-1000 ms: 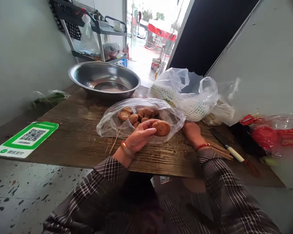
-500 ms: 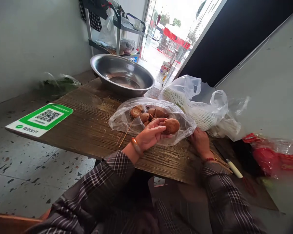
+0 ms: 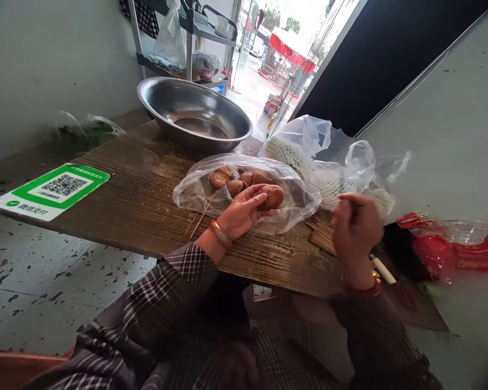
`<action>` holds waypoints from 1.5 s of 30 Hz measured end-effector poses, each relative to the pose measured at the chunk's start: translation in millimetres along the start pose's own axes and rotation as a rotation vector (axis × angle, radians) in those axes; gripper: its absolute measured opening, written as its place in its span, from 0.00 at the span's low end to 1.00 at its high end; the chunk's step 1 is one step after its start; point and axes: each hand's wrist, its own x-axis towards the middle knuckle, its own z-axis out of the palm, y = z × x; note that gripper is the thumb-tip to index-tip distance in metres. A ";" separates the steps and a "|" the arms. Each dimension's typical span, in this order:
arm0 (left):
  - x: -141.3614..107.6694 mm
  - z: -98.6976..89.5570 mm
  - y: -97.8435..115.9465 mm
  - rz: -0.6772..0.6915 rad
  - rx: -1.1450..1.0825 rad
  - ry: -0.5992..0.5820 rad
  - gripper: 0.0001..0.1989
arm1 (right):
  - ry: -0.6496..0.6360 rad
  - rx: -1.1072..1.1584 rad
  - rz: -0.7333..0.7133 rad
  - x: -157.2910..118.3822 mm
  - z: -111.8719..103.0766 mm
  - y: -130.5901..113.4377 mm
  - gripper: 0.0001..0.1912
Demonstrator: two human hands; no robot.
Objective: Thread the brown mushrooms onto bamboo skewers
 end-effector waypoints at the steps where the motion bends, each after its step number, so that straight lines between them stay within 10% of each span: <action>1: 0.0 0.1 0.5 0.008 0.014 0.012 0.17 | -0.067 0.073 -0.037 -11.5 4.3 -15.0 0.09; 9: 1.9 2.3 -0.1 0.040 0.069 0.024 0.19 | -0.293 0.434 0.012 -82.4 37.0 -55.7 0.19; 45: -1.4 6.2 -3.1 0.076 0.133 0.036 0.20 | -0.318 0.427 0.231 -85.0 37.2 -52.7 0.20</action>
